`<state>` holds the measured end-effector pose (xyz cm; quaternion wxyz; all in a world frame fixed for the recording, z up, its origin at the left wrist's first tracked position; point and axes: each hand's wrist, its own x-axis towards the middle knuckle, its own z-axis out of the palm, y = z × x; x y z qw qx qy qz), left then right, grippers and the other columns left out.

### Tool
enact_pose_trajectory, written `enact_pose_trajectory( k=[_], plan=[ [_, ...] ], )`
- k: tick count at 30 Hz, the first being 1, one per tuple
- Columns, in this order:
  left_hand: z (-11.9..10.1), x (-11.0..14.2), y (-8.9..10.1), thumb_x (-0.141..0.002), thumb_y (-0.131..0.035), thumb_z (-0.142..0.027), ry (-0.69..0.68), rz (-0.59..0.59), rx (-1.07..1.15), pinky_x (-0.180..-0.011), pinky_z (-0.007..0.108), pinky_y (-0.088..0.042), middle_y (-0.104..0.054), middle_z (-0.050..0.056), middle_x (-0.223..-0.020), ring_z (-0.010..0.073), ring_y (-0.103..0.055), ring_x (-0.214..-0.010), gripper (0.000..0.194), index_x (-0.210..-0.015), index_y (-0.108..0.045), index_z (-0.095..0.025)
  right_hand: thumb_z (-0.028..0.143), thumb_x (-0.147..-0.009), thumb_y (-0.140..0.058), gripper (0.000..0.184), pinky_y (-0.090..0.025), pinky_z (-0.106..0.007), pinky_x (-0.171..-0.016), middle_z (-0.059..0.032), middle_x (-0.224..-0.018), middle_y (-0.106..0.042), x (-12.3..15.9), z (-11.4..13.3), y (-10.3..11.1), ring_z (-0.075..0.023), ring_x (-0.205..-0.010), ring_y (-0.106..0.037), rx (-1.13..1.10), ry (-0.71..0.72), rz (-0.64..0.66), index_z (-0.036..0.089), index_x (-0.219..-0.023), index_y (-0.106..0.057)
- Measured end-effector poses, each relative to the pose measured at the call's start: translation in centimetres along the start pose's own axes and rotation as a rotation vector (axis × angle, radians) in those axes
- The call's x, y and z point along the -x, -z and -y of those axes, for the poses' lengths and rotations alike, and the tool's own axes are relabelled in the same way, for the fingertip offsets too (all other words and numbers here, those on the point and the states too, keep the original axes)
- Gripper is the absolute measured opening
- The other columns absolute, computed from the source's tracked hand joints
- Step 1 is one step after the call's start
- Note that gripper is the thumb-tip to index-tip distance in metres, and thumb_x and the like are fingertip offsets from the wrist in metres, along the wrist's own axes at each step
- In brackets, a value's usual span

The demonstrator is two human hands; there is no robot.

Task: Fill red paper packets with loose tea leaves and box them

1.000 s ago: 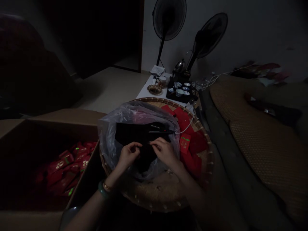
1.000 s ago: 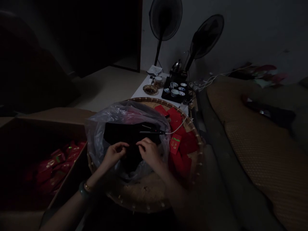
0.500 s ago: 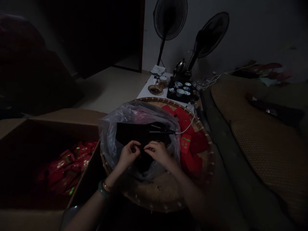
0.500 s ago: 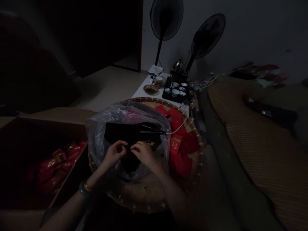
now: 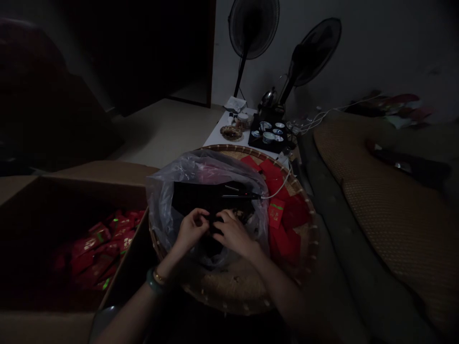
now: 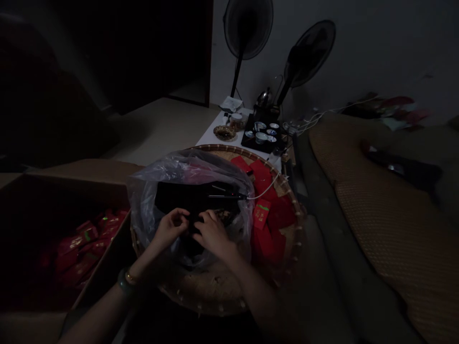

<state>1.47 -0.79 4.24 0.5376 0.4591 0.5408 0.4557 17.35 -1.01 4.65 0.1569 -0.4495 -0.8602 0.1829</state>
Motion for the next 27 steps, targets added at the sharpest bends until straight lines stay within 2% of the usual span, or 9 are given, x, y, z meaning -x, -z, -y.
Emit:
enact_pose_trajectory(
  k=[4,7,9,11,12,14,17,22,27],
  plan=[
    [0.5,-0.1,0.2,-0.06,-0.059,-0.023,-0.02,-0.015,-0.018,-0.045,0.019,-0.04,-0.049,-0.008,-0.054,0.0079,-0.05,-0.043,0.023,-0.081,-0.055,-0.017,0.021,-0.083,-0.058,0.011,-0.045,-0.034,-0.084,-0.0076,-0.097,-0.059,-0.7,-0.6,-1.1,-0.0216,-0.1,-0.048,0.034,-0.042,0.043,0.02,-0.081,-0.068],
    [0.7,-0.4,0.9,-0.062,-0.066,-0.025,-0.122,-0.005,-0.083,-0.068,0.025,-0.048,-0.063,0.001,-0.08,0.0145,-0.062,-0.075,0.035,-0.094,-0.057,-0.017,0.019,-0.085,-0.054,0.015,-0.044,-0.033,-0.083,-0.0069,-0.095,-0.059,-0.9,-1.3,-0.7,-0.0189,-0.094,-0.052,-0.04,-0.056,0.024,0.018,-0.078,-0.067],
    [0.8,-0.6,1.4,-0.059,-0.072,-0.024,-0.159,0.106,-0.13,-0.087,0.03,-0.045,-0.063,0.008,-0.108,0.0195,-0.058,-0.102,0.055,-0.111,-0.055,-0.018,0.02,-0.087,-0.053,0.018,-0.043,-0.031,-0.082,-0.0066,-0.093,-0.059,-0.8,-1.6,0.1,-0.0169,-0.089,-0.054,-0.133,-0.084,-0.009,0.016,-0.076,-0.066],
    [1.0,-0.8,1.6,-0.055,-0.076,-0.022,-0.132,0.27,-0.156,-0.093,0.032,-0.042,-0.059,0.01,-0.12,0.0218,-0.054,-0.11,0.068,-0.119,-0.052,-0.019,0.02,-0.086,-0.053,0.017,-0.044,-0.028,-0.077,-0.0051,-0.09,-0.059,-0.8,-1.6,0.9,-0.0146,-0.082,-0.055,-0.247,-0.103,-0.029,0.015,-0.076,-0.066],
    [1.0,-0.8,1.5,-0.055,-0.076,-0.022,-0.099,0.342,-0.161,-0.091,0.032,-0.043,-0.06,0.01,-0.117,0.0218,-0.056,-0.107,0.067,-0.118,-0.053,-0.018,0.019,-0.086,-0.054,0.015,-0.044,-0.026,-0.073,-0.004,-0.087,-0.059,-0.8,-1.6,1.3,-0.0134,-0.079,-0.056,-0.303,-0.107,-0.034,0.015,-0.076,-0.066],
    [1.2,-0.8,1.0,-0.059,-0.074,-0.024,-0.029,0.445,-0.158,-0.08,0.03,-0.047,-0.066,0.007,-0.102,0.0198,-0.061,-0.09,0.051,-0.108,-0.059,-0.015,0.017,-0.084,-0.057,0.012,-0.043,-0.024,-0.069,-0.0019,-0.083,-0.059,-0.7,-1.5,1.9,-0.012,-0.075,-0.056,-0.391,-0.107,-0.035,0.015,-0.075,-0.066],
    [1.3,-0.7,0.1,-0.066,-0.069,-0.029,0.026,0.52,-0.153,-0.062,0.025,-0.045,-0.066,0.001,-0.076,0.0141,-0.058,-0.065,0.029,-0.089,-0.065,-0.012,0.018,-0.082,-0.059,0.013,-0.043,-0.023,-0.067,-0.0006,-0.079,-0.06,-0.5,-1.5,2.7,-0.0118,-0.074,-0.057,-0.45,-0.101,-0.013,0.016,-0.072,-0.067],
    [1.6,-0.8,-0.1,-0.064,-0.071,-0.03,-0.009,0.442,-0.18,-0.06,0.022,-0.041,-0.062,-0.001,-0.065,0.0122,-0.053,-0.06,0.024,-0.079,-0.068,-0.011,0.023,-0.086,-0.054,0.017,-0.044,-0.026,-0.078,-0.0035,-0.091,-0.065,0.1,-1.6,4.4,-0.0144,-0.087,-0.059,-0.491,-0.041,-0.024,0.019,-0.088,-0.07],
    [1.8,-0.8,0.1,-0.062,-0.071,-0.034,-0.06,0.361,-0.208,-0.051,0.019,-0.033,-0.049,-0.006,-0.051,0.0083,-0.042,-0.051,0.023,-0.061,-0.062,-0.013,0.03,-0.083,-0.06,0.017,-0.042,-0.032,-0.087,-0.0046,-0.103,-0.063,0.9,-0.6,6.1,-0.0176,-0.097,-0.055,-0.269,0.03,-0.012,0.024,-0.096,-0.07]
  ],
)
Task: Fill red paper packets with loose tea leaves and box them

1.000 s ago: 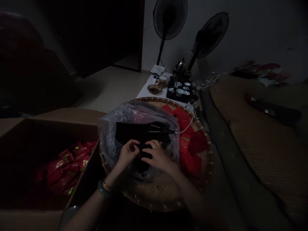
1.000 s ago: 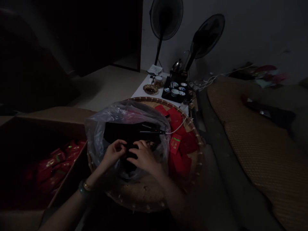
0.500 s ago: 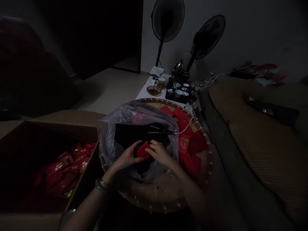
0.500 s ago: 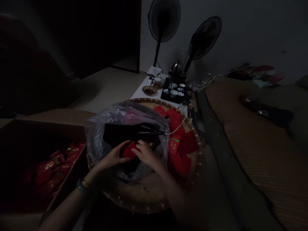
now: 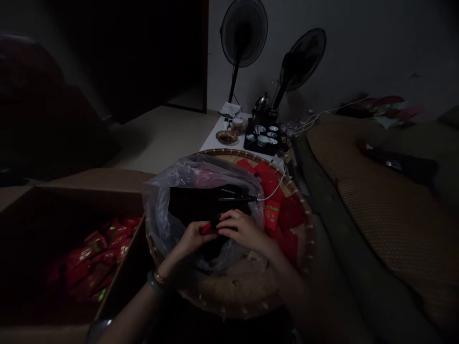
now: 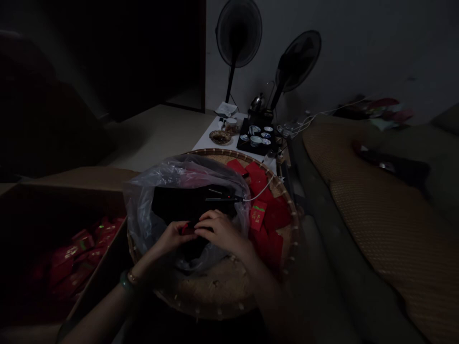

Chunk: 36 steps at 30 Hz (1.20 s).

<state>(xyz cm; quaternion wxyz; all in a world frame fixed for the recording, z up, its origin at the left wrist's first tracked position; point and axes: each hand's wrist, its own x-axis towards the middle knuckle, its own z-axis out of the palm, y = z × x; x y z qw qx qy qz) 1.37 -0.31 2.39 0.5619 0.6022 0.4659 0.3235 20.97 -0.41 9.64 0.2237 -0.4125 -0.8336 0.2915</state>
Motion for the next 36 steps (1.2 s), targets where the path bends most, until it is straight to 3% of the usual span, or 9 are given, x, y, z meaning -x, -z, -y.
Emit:
enact_pose_trajectory(
  k=[3,6,9,12,17,20,26,31,36],
  plan=[
    [-0.1,0.1,-0.3,-0.061,-0.072,-0.035,-0.03,-0.028,0.008,-0.051,0.019,-0.033,-0.048,-0.006,-0.051,0.0078,-0.041,-0.052,0.025,-0.058,-0.06,-0.013,0.03,-0.081,-0.062,0.018,-0.042,-0.032,-0.085,-0.0061,-0.101,-0.061,0.1,0.5,-0.3,-0.0188,-0.096,-0.053,0.151,0.0,0.063,0.022,-0.096,-0.069],
    [-0.3,0.3,-0.7,-0.06,-0.073,-0.033,-0.008,-0.018,0.034,-0.055,0.02,-0.036,-0.055,-0.004,-0.056,0.0087,-0.045,-0.054,0.024,-0.064,-0.063,-0.012,0.025,-0.085,-0.058,0.015,-0.042,-0.028,-0.076,-0.0054,-0.087,-0.06,-0.1,0.4,-1.0,-0.0164,-0.085,-0.054,0.238,-0.025,0.134,0.017,-0.082,-0.07],
    [-0.6,0.5,-0.9,-0.061,-0.074,-0.035,0.066,0.053,0.148,-0.057,0.021,-0.041,-0.061,-0.002,-0.063,0.0104,-0.051,-0.056,0.029,-0.075,-0.065,-0.012,0.023,-0.086,-0.057,0.017,-0.04,-0.026,-0.068,-0.0035,-0.08,-0.057,-0.4,-0.3,-1.7,-0.0137,-0.076,-0.053,0.218,-0.048,0.149,0.016,-0.075,-0.067],
    [-1.2,0.7,-1.0,-0.062,-0.073,-0.043,0.168,0.1,0.289,-0.056,0.023,-0.044,-0.064,0.001,-0.067,0.0121,-0.055,-0.057,0.039,-0.084,-0.066,-0.012,0.021,-0.083,-0.06,0.011,-0.039,-0.024,-0.066,-0.0025,-0.081,-0.057,-0.5,-1.0,-1.9,-0.0127,-0.076,-0.053,0.09,-0.08,0.067,0.016,-0.075,-0.066],
    [-2.3,0.5,-1.4,-0.059,-0.073,-0.051,0.265,-0.011,0.446,-0.05,0.019,-0.038,-0.062,0.0,-0.061,0.0087,-0.051,-0.051,0.046,-0.081,-0.068,-0.011,0.018,-0.076,-0.066,0.011,-0.038,-0.022,-0.06,-0.0012,-0.083,-0.06,-0.3,-1.8,-1.5,-0.0111,-0.069,-0.054,-0.087,-0.201,-0.105,0.017,-0.087,-0.065],
    [-2.8,0.2,-2.0,-0.055,-0.075,-0.051,0.297,-0.063,0.485,-0.047,0.018,-0.035,-0.06,-0.002,-0.056,0.0065,-0.047,-0.047,0.045,-0.076,-0.069,-0.011,0.02,-0.078,-0.064,0.004,-0.037,-0.022,-0.062,-0.0004,-0.076,-0.06,-0.3,-2.3,-1.0,-0.0119,-0.071,-0.055,-0.095,-0.196,-0.061,0.017,-0.075,-0.066],
    [-2.7,-0.1,-3.1,-0.051,-0.077,-0.05,0.329,-0.086,0.509,-0.046,0.018,-0.033,-0.059,-0.002,-0.051,0.0066,-0.046,-0.045,0.043,-0.068,-0.068,-0.012,0.022,-0.082,-0.058,0.027,-0.034,-0.021,-0.059,0.0018,-0.064,-0.052,-0.3,-3.1,-0.9,-0.0099,-0.062,-0.05,-0.053,-0.134,0.154,0.015,-0.057,-0.059],
    [-1.7,-0.3,-3.4,-0.051,-0.077,-0.048,0.315,-0.198,0.462,-0.047,0.02,-0.035,-0.062,-0.001,-0.053,0.0088,-0.049,-0.046,0.043,-0.072,-0.07,-0.012,0.026,-0.078,-0.066,0.012,-0.036,-0.023,-0.065,-0.0008,-0.076,-0.057,0.2,-3.0,-0.9,-0.0126,-0.073,-0.052,0.038,-0.172,0.044,0.017,-0.07,-0.064],
    [-1.9,-0.4,-3.6,-0.051,-0.075,-0.049,0.251,-0.264,0.385,-0.049,0.021,-0.037,-0.064,0.001,-0.056,0.0113,-0.052,-0.05,0.041,-0.07,-0.073,-0.013,0.033,-0.078,-0.066,0.026,-0.036,-0.026,-0.071,-0.0027,-0.072,-0.058,0.0,-3.3,-1.1,-0.0168,-0.083,-0.049,0.132,-0.147,0.07,0.016,-0.059,-0.061]
  ],
)
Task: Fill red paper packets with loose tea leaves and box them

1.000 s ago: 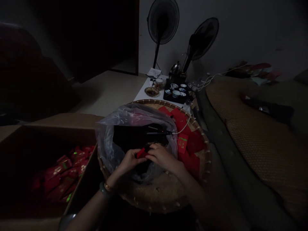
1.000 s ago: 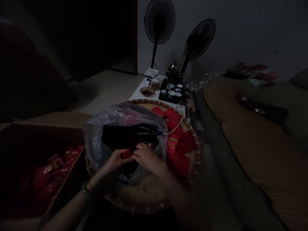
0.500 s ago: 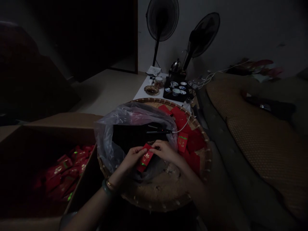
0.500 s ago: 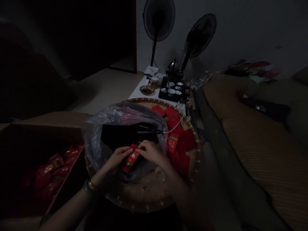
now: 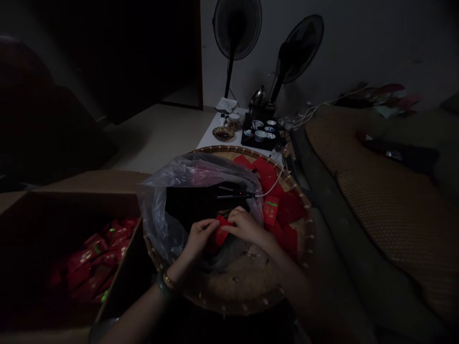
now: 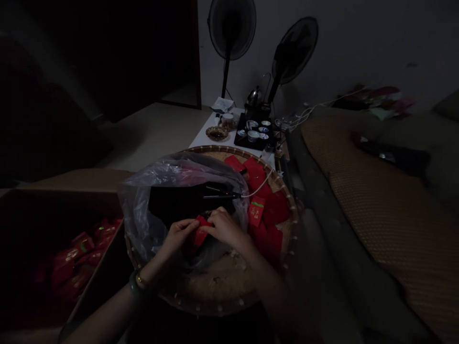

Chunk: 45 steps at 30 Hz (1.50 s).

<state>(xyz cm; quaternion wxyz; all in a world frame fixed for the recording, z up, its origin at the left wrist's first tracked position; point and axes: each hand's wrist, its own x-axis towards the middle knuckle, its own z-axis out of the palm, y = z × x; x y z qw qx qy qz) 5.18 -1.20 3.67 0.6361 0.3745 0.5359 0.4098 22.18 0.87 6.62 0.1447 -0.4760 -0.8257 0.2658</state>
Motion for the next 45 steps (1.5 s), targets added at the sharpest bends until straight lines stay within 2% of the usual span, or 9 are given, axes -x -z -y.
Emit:
enact_pose_trajectory(
  k=[4,7,10,18,23,28,32,38,45],
  plan=[
    [0.0,0.3,-0.1,-0.055,-0.073,-0.05,-0.042,-0.02,-0.011,-0.049,0.021,-0.037,-0.065,0.001,-0.057,0.0116,-0.052,-0.051,0.04,-0.071,-0.073,-0.013,0.03,-0.081,-0.064,0.029,-0.037,-0.026,-0.072,-0.0017,-0.069,-0.057,-0.4,-0.1,-0.2,-0.0151,-0.079,-0.05,-0.008,0.044,0.033,0.016,-0.056,-0.059],
    [0.2,0.1,0.0,-0.055,-0.073,-0.05,-0.054,-0.055,0.01,-0.05,0.02,-0.038,-0.065,0.0,-0.057,0.0109,-0.052,-0.052,0.04,-0.07,-0.072,-0.013,0.03,-0.077,-0.068,0.015,-0.038,-0.027,-0.074,-0.0029,-0.08,-0.061,-0.3,0.1,-0.1,-0.0163,-0.083,-0.051,-0.01,0.014,-0.077,0.017,-0.071,-0.065],
    [0.2,-0.1,0.1,-0.055,-0.072,-0.051,-0.076,-0.066,-0.007,-0.05,0.021,-0.038,-0.064,0.0,-0.057,0.0109,-0.052,-0.051,0.04,-0.069,-0.071,-0.014,0.032,-0.073,-0.071,0.015,-0.039,-0.028,-0.074,-0.0034,-0.085,-0.061,0.0,0.3,0.1,-0.0177,-0.086,-0.05,0.018,-0.016,-0.151,0.019,-0.081,-0.066],
    [0.3,0.2,0.1,-0.062,-0.07,-0.042,-0.185,-0.042,-0.094,-0.062,0.023,-0.044,-0.071,0.003,-0.071,0.0159,-0.06,-0.066,0.029,-0.074,-0.073,-0.016,0.029,-0.08,-0.064,0.02,-0.04,-0.028,-0.076,-0.0034,-0.076,-0.06,-0.2,-0.6,-0.2,-0.0173,-0.089,-0.05,-0.013,0.071,0.002,0.017,-0.065,-0.064],
    [0.5,0.0,0.1,-0.063,-0.069,-0.046,-0.151,-0.032,-0.046,-0.054,0.021,-0.041,-0.067,0.001,-0.065,0.0128,-0.056,-0.057,0.034,-0.076,-0.07,-0.014,0.023,-0.073,-0.07,0.007,-0.042,-0.03,-0.075,-0.0042,-0.084,-0.063,0.0,-0.2,0.1,-0.0171,-0.085,-0.055,-0.093,-0.001,-0.11,0.017,-0.075,-0.067],
    [0.3,0.1,-0.1,-0.062,-0.072,-0.046,-0.132,0.053,0.017,-0.054,0.02,-0.041,-0.064,-0.001,-0.065,0.0111,-0.055,-0.057,0.038,-0.08,-0.066,-0.014,0.013,-0.071,-0.064,0.016,-0.045,-0.024,-0.062,-0.0011,-0.079,-0.067,0.2,-0.3,-0.4,-0.0124,-0.069,-0.06,-0.429,-0.169,-0.229,0.018,-0.086,-0.067],
    [0.1,0.2,-0.2,-0.056,-0.075,-0.048,-0.083,0.071,0.03,-0.053,0.021,-0.041,-0.065,0.001,-0.063,0.0117,-0.055,-0.056,0.04,-0.073,-0.065,-0.013,0.015,-0.068,-0.065,0.021,-0.046,-0.023,-0.059,-0.0009,-0.073,-0.068,0.1,-0.7,-1.1,-0.0122,-0.063,-0.06,-0.568,-0.258,-0.213,0.016,-0.089,-0.068],
    [-0.3,0.1,-0.2,-0.052,-0.076,-0.05,-0.01,0.064,0.046,-0.047,0.02,-0.038,-0.06,-0.002,-0.055,0.0092,-0.051,-0.047,0.043,-0.068,-0.062,-0.013,0.025,-0.068,-0.068,0.01,-0.046,-0.026,-0.064,-0.0021,-0.071,-0.069,-0.1,-1.3,-0.9,-0.0147,-0.067,-0.061,-0.568,-0.207,-0.171,0.016,-0.072,-0.069],
    [-0.4,-0.2,-0.2,-0.05,-0.079,-0.041,0.01,0.166,-0.073,-0.046,0.02,-0.038,-0.058,-0.002,-0.053,0.0094,-0.05,-0.046,0.038,-0.068,-0.063,-0.012,0.025,-0.069,-0.069,0.009,-0.044,-0.024,-0.059,-0.0006,-0.065,-0.067,-0.3,-1.4,-1.6,-0.0125,-0.06,-0.057,-0.522,-0.247,-0.2,0.016,-0.071,-0.069]
  ],
)
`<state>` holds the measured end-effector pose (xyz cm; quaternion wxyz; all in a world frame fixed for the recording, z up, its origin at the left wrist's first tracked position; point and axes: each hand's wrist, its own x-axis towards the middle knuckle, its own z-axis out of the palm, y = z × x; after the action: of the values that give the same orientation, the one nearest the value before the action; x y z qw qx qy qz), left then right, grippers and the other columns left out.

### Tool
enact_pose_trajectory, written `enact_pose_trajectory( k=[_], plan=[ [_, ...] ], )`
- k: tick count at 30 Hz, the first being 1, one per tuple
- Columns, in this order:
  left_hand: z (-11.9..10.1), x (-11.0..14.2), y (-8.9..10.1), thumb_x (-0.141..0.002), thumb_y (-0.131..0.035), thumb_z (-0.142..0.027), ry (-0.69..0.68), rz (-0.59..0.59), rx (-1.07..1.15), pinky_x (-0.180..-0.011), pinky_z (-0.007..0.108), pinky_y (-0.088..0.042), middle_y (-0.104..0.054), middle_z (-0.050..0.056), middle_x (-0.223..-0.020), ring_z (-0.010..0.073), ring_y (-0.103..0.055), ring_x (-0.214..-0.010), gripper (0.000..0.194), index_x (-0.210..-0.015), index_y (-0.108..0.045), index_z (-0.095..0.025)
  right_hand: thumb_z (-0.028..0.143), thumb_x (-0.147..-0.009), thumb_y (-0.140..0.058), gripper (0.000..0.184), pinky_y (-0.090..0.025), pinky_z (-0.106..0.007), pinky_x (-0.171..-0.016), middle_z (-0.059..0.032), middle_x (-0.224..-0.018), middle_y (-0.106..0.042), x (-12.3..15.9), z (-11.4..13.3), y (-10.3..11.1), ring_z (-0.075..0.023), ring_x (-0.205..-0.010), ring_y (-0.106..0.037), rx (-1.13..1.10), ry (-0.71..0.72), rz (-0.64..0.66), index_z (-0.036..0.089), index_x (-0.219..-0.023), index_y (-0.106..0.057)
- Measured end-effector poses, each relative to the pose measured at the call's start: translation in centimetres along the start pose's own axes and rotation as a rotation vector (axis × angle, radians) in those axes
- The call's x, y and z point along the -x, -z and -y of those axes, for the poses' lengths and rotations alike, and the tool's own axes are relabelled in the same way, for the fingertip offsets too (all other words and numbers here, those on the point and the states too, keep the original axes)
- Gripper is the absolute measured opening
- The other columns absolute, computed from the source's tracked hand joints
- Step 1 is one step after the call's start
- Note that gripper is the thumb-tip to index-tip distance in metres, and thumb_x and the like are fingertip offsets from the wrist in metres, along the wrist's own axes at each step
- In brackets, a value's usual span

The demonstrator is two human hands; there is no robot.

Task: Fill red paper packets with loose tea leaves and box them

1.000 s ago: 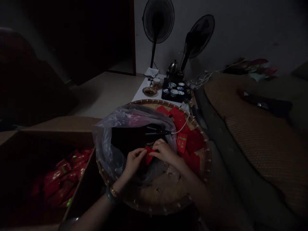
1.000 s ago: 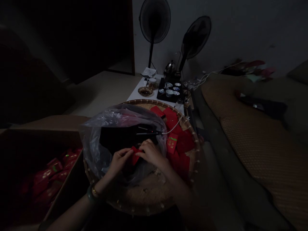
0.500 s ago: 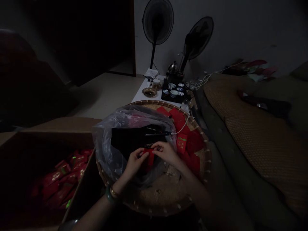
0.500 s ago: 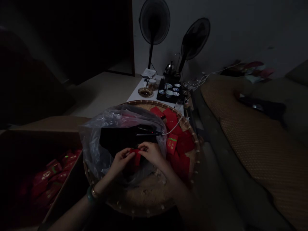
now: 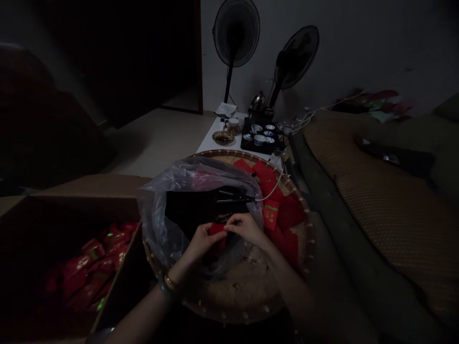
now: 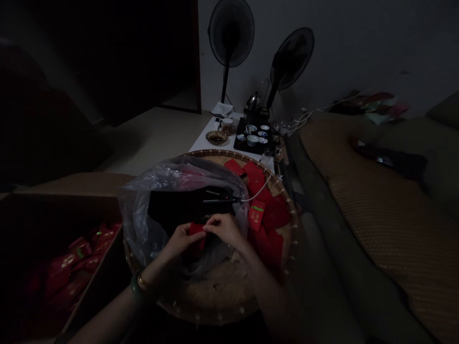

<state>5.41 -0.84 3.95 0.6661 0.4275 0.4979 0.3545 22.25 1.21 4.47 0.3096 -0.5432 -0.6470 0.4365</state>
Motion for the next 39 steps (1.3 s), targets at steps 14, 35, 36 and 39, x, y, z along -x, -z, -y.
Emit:
enact_pose_trajectory(
  k=[14,35,36,39],
  plan=[
    [1.3,0.2,0.4,-0.065,-0.07,-0.028,-0.391,-0.182,-0.466,-0.068,0.025,-0.046,-0.071,0.002,-0.081,0.0175,-0.063,-0.069,0.027,-0.092,-0.068,-0.023,0.016,-0.079,-0.063,0.013,-0.046,-0.034,-0.081,-0.0067,-0.094,-0.059,2.6,4.3,2.4,-0.0202,-0.095,-0.051,0.59,0.472,0.022,0.021,-0.09,-0.066],
    [2.2,-0.4,-0.1,-0.062,-0.072,-0.037,-0.225,0.026,-0.231,-0.055,0.021,-0.039,-0.06,-0.002,-0.06,0.0109,-0.051,-0.055,0.029,-0.074,-0.065,-0.012,0.022,-0.071,-0.072,0.009,-0.041,-0.024,-0.063,0.0,-0.072,-0.062,1.0,1.1,0.7,-0.0135,-0.069,-0.057,0.314,0.179,0.052,0.017,-0.069,-0.064],
    [2.1,-0.4,-0.2,-0.061,-0.073,-0.037,-0.177,0.041,-0.159,-0.055,0.021,-0.04,-0.061,-0.002,-0.061,0.0109,-0.051,-0.055,0.032,-0.077,-0.066,-0.011,0.022,-0.07,-0.072,0.009,-0.041,-0.024,-0.061,0.0009,-0.072,-0.063,0.9,0.8,0.5,-0.0125,-0.066,-0.057,0.239,0.13,0.011,0.018,-0.072,-0.064],
    [1.8,-0.4,-0.3,-0.056,-0.076,-0.036,-0.067,0.046,-0.021,-0.053,0.021,-0.041,-0.062,-0.002,-0.062,0.0102,-0.051,-0.052,0.039,-0.084,-0.067,-0.01,0.023,-0.069,-0.071,0.023,-0.041,-0.022,-0.056,0.0035,-0.07,-0.063,0.3,0.2,-0.1,-0.0107,-0.061,-0.056,0.082,0.018,-0.044,0.02,-0.091,-0.064]
  ],
)
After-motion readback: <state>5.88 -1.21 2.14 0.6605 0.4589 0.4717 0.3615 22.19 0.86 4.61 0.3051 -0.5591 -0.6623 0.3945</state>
